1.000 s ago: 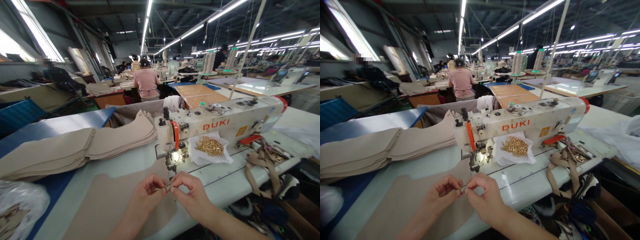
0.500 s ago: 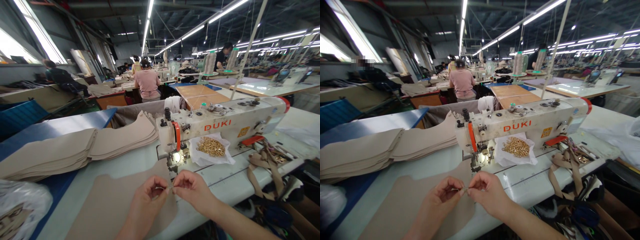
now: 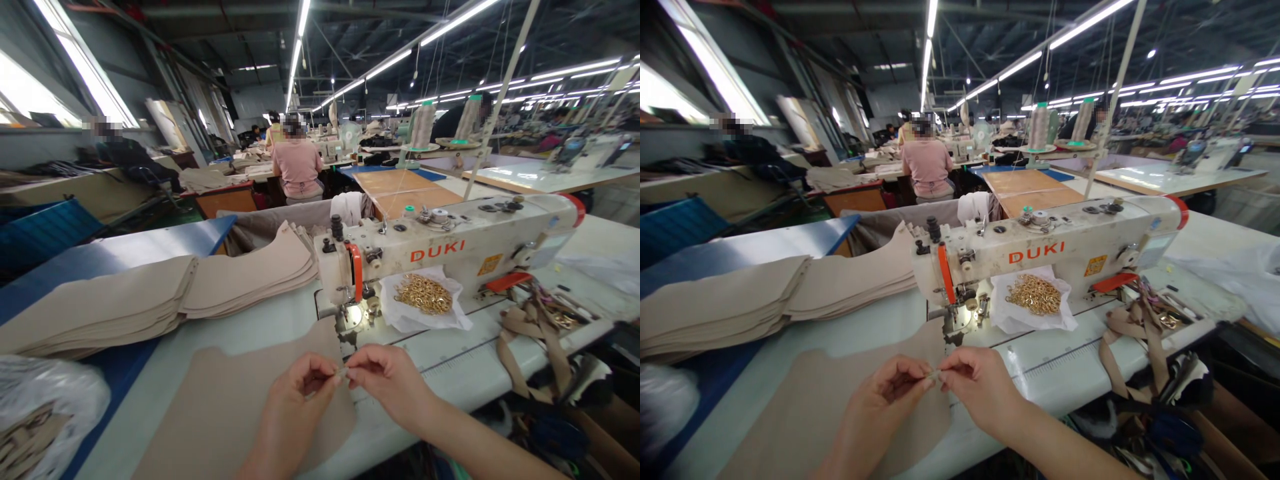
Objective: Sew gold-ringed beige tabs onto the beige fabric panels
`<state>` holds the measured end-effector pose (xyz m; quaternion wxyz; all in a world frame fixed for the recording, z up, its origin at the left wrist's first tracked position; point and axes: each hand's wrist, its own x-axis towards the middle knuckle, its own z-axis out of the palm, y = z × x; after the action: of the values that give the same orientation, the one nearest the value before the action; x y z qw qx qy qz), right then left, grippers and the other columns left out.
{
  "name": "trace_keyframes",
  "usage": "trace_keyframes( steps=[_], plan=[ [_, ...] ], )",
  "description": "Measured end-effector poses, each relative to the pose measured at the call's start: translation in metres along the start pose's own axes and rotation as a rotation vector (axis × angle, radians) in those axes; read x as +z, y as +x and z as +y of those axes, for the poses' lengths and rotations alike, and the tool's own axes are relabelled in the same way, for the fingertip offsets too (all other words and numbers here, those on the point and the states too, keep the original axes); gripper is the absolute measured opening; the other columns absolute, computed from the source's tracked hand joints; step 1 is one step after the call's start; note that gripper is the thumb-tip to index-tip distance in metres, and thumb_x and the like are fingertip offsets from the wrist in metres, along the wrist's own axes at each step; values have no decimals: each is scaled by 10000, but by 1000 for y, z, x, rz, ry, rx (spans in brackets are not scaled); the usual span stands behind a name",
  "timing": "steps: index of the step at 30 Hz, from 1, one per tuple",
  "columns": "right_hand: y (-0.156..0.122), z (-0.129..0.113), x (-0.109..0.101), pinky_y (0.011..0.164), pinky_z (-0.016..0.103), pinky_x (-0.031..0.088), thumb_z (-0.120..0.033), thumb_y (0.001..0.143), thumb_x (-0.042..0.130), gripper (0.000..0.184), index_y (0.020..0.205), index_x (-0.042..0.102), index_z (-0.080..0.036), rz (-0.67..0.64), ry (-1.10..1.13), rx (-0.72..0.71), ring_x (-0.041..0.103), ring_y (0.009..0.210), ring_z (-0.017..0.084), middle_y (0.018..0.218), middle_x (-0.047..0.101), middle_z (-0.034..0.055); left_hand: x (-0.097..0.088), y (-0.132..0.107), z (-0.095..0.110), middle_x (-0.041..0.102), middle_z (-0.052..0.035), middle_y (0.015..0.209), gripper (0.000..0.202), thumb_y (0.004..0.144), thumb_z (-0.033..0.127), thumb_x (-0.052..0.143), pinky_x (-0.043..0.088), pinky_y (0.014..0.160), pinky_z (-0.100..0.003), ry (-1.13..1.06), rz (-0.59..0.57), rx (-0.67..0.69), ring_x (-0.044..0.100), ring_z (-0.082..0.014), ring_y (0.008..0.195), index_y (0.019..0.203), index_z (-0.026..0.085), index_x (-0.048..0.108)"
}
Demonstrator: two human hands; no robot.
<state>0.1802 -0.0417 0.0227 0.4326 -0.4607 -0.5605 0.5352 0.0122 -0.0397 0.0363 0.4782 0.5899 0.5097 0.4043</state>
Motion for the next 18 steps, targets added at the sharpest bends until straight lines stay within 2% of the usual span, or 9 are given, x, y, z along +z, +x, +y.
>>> trace_keyframes(
  steps=[7, 12, 14, 18],
  plan=[
    [7, 0, -1, 579, 205, 402, -115, 770, 539, 126, 710, 637, -169, -5, -266, -87, 552, 594, 112, 632, 611, -21, -8, 10, -2, 651, 1, 648, 75, 691, 260, 615, 472, 610, -265, 182, -25, -57, 606, -164, 628, 672, 189, 602],
    [22, 8, 0, 577, 199, 410, -84, 751, 555, 127, 677, 619, -165, -2, -231, -40, 548, 592, 108, 611, 590, -32, -21, 30, 0, 624, 11, 651, 26, 677, 172, 542, 473, 586, -262, 317, -156, -3, 604, -160, 623, 682, 198, 542],
    [31, 11, 0, 584, 197, 435, -71, 741, 564, 124, 671, 603, -165, 4, -143, 29, 558, 587, 103, 605, 580, -40, -28, 42, -5, 649, -2, 719, 54, 699, 175, 521, 505, 662, -297, 380, -175, 58, 630, -179, 700, 739, 202, 547],
    [52, 14, 2, 579, 181, 471, -31, 743, 554, 154, 671, 572, -166, -12, -23, 226, 575, 551, 80, 581, 565, -62, -33, 57, -27, 667, -68, 1018, 237, 756, 217, 516, 477, 906, -429, 608, -78, 312, 615, -240, 986, 986, 203, 572]
  ],
)
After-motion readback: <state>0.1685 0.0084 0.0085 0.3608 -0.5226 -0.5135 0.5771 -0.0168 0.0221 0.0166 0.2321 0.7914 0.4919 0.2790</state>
